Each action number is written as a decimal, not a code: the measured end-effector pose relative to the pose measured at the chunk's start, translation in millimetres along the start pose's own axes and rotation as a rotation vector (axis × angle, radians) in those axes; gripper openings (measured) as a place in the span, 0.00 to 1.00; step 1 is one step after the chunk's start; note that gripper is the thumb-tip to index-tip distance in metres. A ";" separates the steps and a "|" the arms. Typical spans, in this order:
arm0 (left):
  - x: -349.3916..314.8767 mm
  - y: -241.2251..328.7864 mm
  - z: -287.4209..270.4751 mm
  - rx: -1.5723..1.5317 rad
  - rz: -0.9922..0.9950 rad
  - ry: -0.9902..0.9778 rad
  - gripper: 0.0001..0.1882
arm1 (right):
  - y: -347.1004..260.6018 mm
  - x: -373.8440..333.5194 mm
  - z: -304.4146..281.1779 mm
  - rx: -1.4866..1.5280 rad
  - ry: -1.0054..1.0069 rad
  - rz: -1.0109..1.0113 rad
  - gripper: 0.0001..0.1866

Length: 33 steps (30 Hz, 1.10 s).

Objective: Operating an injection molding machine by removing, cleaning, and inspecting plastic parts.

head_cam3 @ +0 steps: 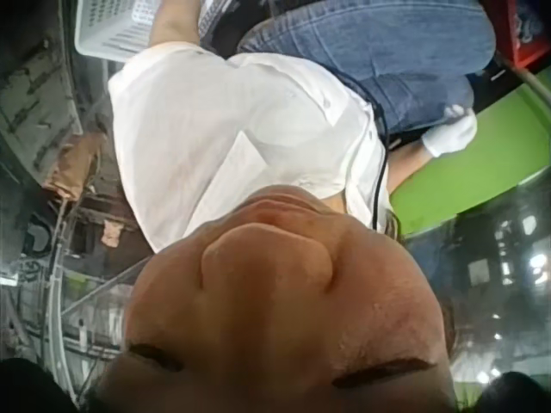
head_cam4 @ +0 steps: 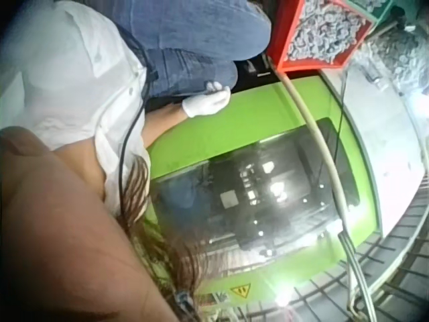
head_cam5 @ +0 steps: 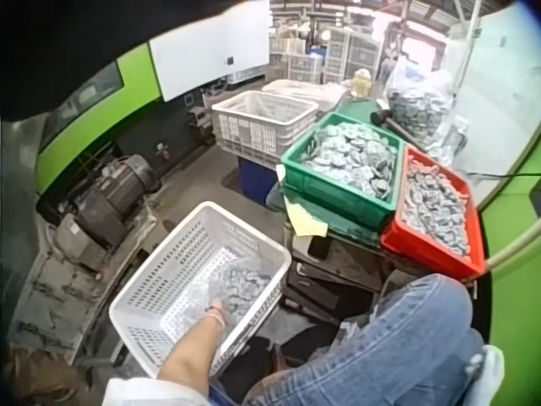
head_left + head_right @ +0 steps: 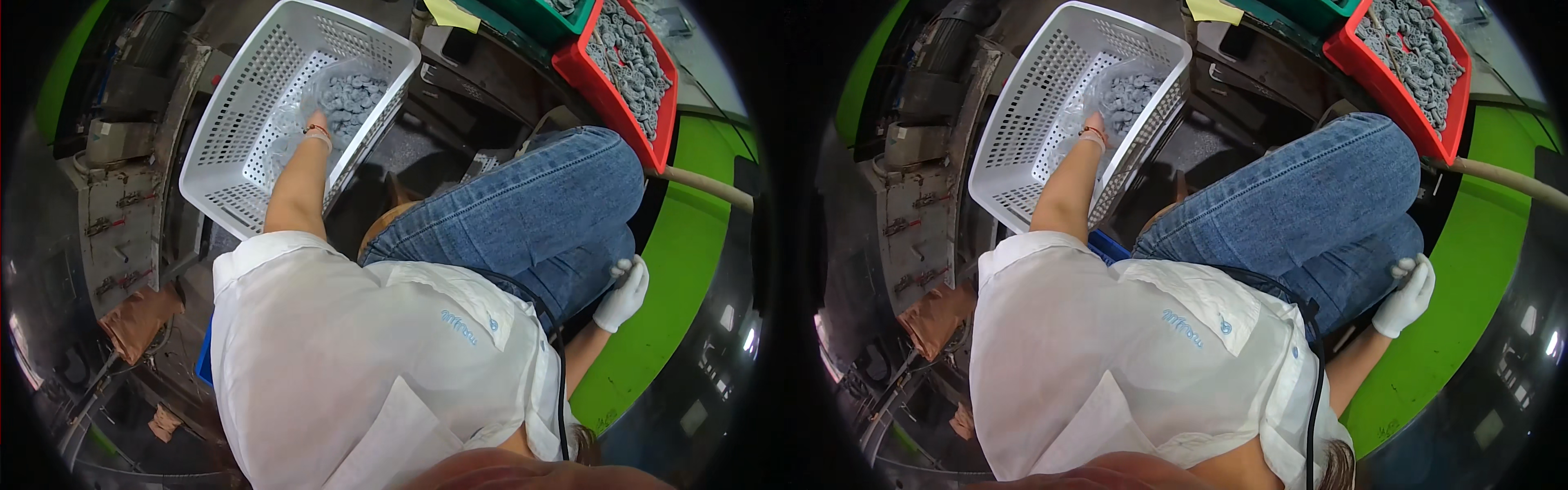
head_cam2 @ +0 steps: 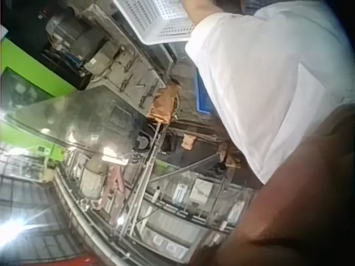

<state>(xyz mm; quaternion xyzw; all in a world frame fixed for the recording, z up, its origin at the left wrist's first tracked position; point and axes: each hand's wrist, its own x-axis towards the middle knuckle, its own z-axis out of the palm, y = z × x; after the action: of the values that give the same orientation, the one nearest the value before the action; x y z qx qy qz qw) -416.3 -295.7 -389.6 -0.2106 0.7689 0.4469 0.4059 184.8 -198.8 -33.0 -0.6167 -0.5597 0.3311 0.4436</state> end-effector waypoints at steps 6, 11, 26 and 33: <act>27.7 -51.0 9.7 0.770 0.305 0.465 0.35 | 12.0 -2.9 -19.8 -0.024 0.048 0.145 0.15; 80.1 -70.3 -0.4 1.059 0.308 -0.061 0.25 | 23.2 6.7 -22.0 0.034 0.112 0.246 0.14; 1.9 -47.3 -102.1 0.493 0.332 -0.199 0.14 | 28.9 31.1 -12.9 -0.135 0.173 0.242 0.15; -36.1 -27.6 -22.6 1.006 1.428 0.170 0.21 | 28.3 36.9 -5.8 -0.163 0.245 0.257 0.15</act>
<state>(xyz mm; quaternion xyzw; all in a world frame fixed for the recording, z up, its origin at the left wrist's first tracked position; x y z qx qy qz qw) -386.2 -330.7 -368.4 0.4923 0.8504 0.1848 0.0152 207.1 -162.9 -53.5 -0.7528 -0.4430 0.2609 0.4111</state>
